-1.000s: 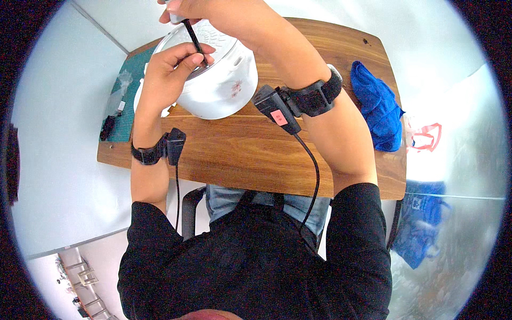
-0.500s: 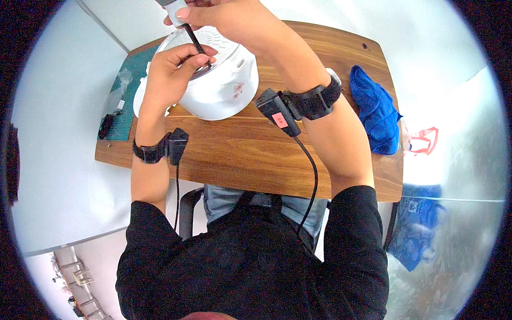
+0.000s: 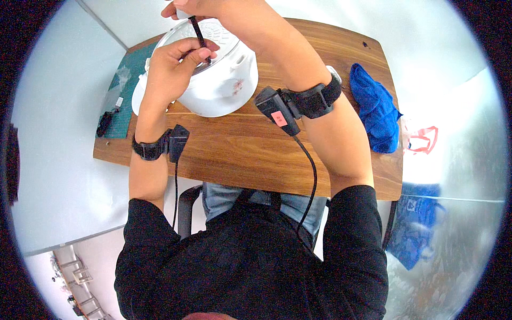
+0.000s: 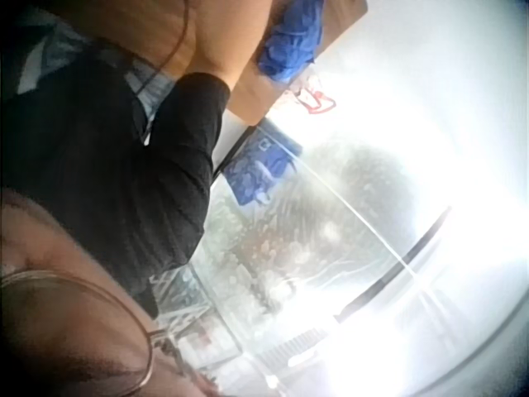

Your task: The person wipes the interior of a white plastic appliance lid with a blue cloth, then places the lid onto the main body. They use a screwdriver to fasten several screws into the lid, securing it to the appliance.

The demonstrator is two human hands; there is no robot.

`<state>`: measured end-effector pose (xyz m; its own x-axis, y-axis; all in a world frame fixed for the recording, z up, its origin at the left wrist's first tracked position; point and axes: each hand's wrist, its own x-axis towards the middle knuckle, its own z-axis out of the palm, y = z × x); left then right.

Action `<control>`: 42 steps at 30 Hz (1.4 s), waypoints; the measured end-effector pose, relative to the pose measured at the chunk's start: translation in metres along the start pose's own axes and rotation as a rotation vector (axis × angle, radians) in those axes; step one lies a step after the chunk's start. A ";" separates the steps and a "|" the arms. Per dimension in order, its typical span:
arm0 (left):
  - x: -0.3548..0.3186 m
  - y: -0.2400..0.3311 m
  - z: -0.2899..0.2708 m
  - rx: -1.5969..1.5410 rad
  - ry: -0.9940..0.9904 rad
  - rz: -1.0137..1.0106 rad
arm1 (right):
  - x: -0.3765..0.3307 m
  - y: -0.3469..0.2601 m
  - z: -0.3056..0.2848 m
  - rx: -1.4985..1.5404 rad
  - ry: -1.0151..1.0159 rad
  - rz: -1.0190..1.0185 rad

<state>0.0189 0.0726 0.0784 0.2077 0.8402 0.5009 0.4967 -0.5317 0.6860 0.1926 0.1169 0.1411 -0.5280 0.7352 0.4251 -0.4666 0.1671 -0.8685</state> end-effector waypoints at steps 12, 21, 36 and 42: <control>-0.002 0.002 0.002 0.066 0.068 0.012 | -0.004 0.000 0.003 -0.563 0.090 -0.141; 0.000 -0.004 0.003 -0.183 0.005 0.023 | 0.005 0.013 -0.015 -0.148 -0.064 -0.154; 0.002 -0.006 0.000 0.077 0.000 0.042 | 0.002 0.000 -0.002 -0.125 -0.055 -0.027; 0.001 0.002 -0.002 -0.030 -0.103 0.021 | 0.001 0.001 -0.009 -0.460 0.025 -0.148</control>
<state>0.0182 0.0723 0.0817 0.3040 0.8342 0.4600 0.4657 -0.5514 0.6921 0.1982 0.1240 0.1379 -0.4595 0.6965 0.5511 -0.1704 0.5398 -0.8244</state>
